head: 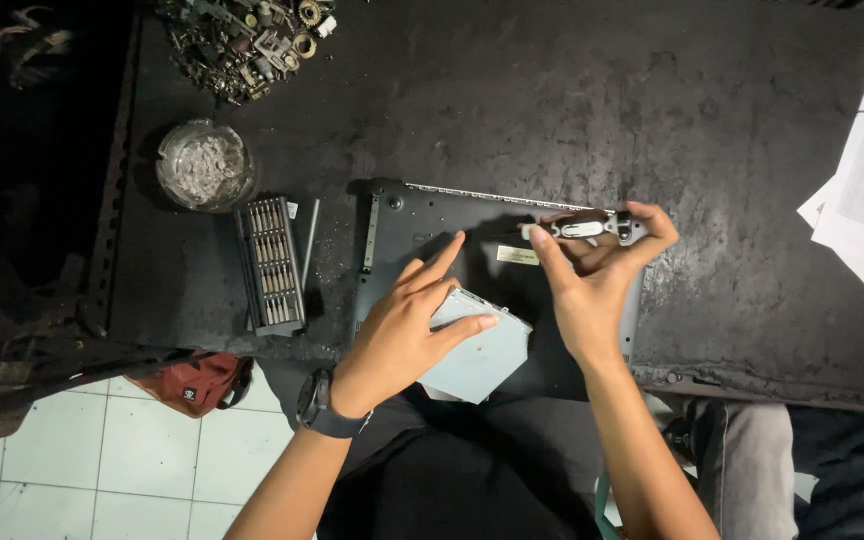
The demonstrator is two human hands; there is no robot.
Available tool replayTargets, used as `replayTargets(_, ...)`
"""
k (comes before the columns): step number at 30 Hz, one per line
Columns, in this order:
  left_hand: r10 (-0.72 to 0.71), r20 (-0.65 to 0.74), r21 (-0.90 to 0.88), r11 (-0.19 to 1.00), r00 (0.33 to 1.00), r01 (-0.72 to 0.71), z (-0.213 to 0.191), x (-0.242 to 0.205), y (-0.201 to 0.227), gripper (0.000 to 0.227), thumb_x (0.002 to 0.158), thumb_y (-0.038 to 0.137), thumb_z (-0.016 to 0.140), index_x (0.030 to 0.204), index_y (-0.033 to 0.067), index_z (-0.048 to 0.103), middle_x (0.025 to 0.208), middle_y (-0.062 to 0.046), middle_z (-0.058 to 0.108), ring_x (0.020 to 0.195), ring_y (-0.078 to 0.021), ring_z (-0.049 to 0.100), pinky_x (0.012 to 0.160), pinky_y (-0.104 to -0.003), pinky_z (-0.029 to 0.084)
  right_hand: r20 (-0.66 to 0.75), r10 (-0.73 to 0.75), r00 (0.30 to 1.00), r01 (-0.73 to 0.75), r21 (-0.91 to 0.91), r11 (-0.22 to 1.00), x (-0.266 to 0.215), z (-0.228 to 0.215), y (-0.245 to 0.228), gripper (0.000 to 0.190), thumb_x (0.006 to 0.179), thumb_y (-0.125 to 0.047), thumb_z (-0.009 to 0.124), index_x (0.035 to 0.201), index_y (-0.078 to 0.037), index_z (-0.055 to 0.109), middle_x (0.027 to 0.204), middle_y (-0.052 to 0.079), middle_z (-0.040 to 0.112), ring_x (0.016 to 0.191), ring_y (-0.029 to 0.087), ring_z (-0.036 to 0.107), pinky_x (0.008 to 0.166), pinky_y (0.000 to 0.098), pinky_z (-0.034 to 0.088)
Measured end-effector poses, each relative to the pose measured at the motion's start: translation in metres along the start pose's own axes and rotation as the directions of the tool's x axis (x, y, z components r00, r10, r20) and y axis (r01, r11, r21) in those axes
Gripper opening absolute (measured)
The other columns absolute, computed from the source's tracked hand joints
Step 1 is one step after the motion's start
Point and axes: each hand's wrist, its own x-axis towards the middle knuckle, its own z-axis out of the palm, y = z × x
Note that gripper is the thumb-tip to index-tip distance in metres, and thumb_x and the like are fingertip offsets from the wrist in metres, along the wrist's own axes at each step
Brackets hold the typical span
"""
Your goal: The person uses a screwdriver to remove screws from a white rectangular electronic component, likely a hard drive, held in their hands. After removing the screws, they separate the metal casing to reveal the internal platters and mechanism, then continue to unscrew parts of the internal assembly.
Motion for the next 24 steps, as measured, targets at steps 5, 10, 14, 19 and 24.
replayTargets(5, 0.122, -0.068, -0.185, 0.974, 0.990, -0.133, 0.003, -0.001, -0.021, 0.034, 0.090, 0.025, 0.076, 0.085, -0.0062, 0.063, 0.158, -0.024, 0.046, 0.119, -0.0490, 0.060, 0.092, -0.052, 0.054, -0.034, 0.047, 0.998, -0.046, 0.032, 0.998, 0.002, -0.012, 0.009, 0.077, 0.100, 0.007, 0.071, 0.141, -0.026, 0.015, 0.109, 0.014, 0.063, 0.088, 0.019, 0.074, 0.089, 0.0295, 0.062)
replayTargets(10, 0.113, -0.107, -0.609, 0.778, 0.988, -0.155, 0.007, -0.011, -0.025, 0.029, 0.087, 0.016, 0.082, 0.079, -0.0033, 0.061, 0.157, -0.024, 0.048, 0.138, -0.0466, 0.051, 0.104, -0.057, 0.053, -0.012, 0.121, 0.993, -0.121, 0.025, 0.992, 0.007, 0.004, -0.035, 0.078, 0.104, 0.002, 0.065, 0.155, -0.026, 0.013, 0.112, 0.012, 0.063, 0.093, 0.016, 0.067, 0.090, 0.0320, 0.060)
replayTargets(14, 0.108, -0.143, -0.893, 0.415, 0.984, -0.175, 0.016, -0.015, -0.039, 0.037, 0.091, 0.032, 0.078, 0.080, 0.0032, 0.057, 0.154, -0.033, 0.046, 0.134, -0.0530, 0.052, 0.098, -0.063, 0.055, 0.169, 0.256, 0.952, -0.244, -0.091, 0.966, 0.006, 0.010, -0.041, 0.035, 0.100, -0.010, 0.047, 0.130, -0.011, 0.062, 0.082, 0.008, 0.058, 0.080, 0.017, 0.064, 0.084, 0.0306, 0.051)
replayTargets(19, 0.116, -0.122, -0.974, 0.176, 0.986, -0.142, 0.025, -0.016, -0.049, 0.037, 0.093, 0.043, 0.075, 0.089, 0.0062, 0.068, 0.156, -0.036, 0.040, 0.132, -0.0520, 0.053, 0.091, -0.070, 0.054, 0.326, 0.270, 0.906, -0.240, -0.131, 0.962, -0.005, 0.024, -0.064, 0.023, 0.096, -0.010, 0.067, 0.116, -0.007, 0.076, 0.086, 0.010, 0.069, 0.059, 0.018, 0.069, 0.064, 0.0304, 0.058)
replayTargets(24, 0.117, -0.178, -0.973, 0.129, 0.977, -0.193, 0.036, -0.012, -0.054, 0.032, 0.097, 0.042, 0.071, 0.115, 0.0157, 0.074, 0.154, -0.034, 0.043, 0.131, -0.0477, 0.055, 0.092, -0.067, 0.054, 0.315, 0.217, 0.924, -0.178, -0.148, 0.973, -0.007, 0.030, -0.065, 0.030, 0.085, -0.006, 0.082, 0.114, -0.004, 0.076, 0.089, 0.009, 0.060, 0.067, 0.015, 0.064, 0.066, 0.0322, 0.060)
